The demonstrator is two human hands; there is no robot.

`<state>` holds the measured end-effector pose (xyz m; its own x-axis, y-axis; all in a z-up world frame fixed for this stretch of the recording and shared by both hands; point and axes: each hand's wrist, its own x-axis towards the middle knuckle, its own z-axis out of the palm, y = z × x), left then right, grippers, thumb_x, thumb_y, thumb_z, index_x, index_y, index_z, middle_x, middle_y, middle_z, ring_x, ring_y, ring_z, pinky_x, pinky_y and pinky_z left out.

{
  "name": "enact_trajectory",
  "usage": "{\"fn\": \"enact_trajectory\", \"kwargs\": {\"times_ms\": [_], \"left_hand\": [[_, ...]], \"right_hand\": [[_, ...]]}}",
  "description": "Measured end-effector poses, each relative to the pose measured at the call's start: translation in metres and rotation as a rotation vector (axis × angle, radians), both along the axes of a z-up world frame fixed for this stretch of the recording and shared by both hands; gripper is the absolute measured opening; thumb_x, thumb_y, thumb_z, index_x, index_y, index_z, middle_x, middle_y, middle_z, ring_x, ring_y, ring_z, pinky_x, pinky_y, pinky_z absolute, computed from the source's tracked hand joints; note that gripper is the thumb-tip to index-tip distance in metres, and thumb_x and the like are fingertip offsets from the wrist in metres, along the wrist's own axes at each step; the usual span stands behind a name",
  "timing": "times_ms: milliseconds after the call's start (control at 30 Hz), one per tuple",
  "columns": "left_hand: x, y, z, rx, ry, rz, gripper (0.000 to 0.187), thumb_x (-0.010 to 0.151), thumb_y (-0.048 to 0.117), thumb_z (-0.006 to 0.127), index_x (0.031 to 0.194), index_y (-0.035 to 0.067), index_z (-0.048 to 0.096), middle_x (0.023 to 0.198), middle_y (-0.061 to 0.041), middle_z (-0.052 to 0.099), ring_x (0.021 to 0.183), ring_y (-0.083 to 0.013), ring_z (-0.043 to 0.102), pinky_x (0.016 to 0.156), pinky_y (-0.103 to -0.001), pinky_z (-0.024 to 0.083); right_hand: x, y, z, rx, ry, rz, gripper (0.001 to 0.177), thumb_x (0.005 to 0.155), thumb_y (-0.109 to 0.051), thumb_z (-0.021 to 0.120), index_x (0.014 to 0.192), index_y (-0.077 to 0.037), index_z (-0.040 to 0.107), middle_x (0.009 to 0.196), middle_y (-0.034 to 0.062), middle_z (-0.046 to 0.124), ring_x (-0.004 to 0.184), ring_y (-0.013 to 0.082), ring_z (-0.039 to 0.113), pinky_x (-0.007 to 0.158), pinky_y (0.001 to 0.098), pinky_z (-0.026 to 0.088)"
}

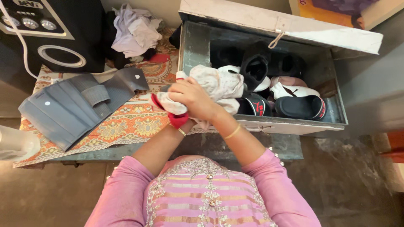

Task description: The person opens a shoebox and wipes a black sneaker with a cloth, then ties the laces. They repeat the wiping process on the second black sneaker. The shoes remain in the box after cleaning.

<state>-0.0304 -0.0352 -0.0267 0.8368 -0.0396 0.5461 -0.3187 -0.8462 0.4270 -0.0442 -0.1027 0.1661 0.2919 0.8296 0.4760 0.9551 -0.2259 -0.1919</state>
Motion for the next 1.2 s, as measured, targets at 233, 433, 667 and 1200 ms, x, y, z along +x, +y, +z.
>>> {"fn": "enact_trajectory", "kwargs": {"times_ms": [233,433,667,1200], "left_hand": [[0.012,0.002,0.034,-0.254,0.010,-0.395,0.043,0.091,0.022,0.064,0.132,0.009,0.061,0.133,-0.022,0.062,0.131,-0.0396,0.052,0.109,-0.048,0.042],[0.022,0.007,0.032,-0.240,0.115,-0.395,0.033,0.093,0.022,0.063,0.125,0.013,0.064,0.126,-0.018,0.064,0.122,-0.0363,0.056,0.102,-0.046,0.045],[0.020,-0.020,0.040,0.740,0.514,0.762,0.021,0.107,0.022,0.051,0.126,0.013,0.056,0.117,-0.006,0.059,0.120,-0.0249,0.053,0.106,-0.043,0.041],[0.027,-0.001,-0.004,-0.217,0.137,-0.350,0.056,0.094,0.034,0.065,0.142,0.007,0.054,0.145,-0.022,0.053,0.137,-0.0417,0.046,0.112,-0.050,0.035]], "right_hand": [[0.055,-0.114,-0.039,0.193,-0.024,-0.284,0.040,0.079,-0.011,0.079,0.115,-0.003,0.065,0.123,0.0175,0.064,0.114,0.0388,0.060,0.100,0.0472,0.045],[0.064,-0.131,-0.029,0.241,-0.050,-0.437,0.047,0.073,-0.018,0.088,0.112,-0.002,0.066,0.118,0.0183,0.063,0.109,0.0406,0.058,0.097,0.0466,0.045],[0.012,0.032,0.002,-0.026,-0.137,-0.004,0.026,0.085,-0.015,0.063,0.111,-0.012,0.066,0.101,0.0048,0.062,0.099,0.0243,0.061,0.086,0.0418,0.043],[0.048,-0.131,-0.008,0.371,0.076,-0.619,0.038,0.084,-0.015,0.084,0.114,0.000,0.066,0.108,0.0194,0.069,0.101,0.0411,0.067,0.089,0.0454,0.053]]}}
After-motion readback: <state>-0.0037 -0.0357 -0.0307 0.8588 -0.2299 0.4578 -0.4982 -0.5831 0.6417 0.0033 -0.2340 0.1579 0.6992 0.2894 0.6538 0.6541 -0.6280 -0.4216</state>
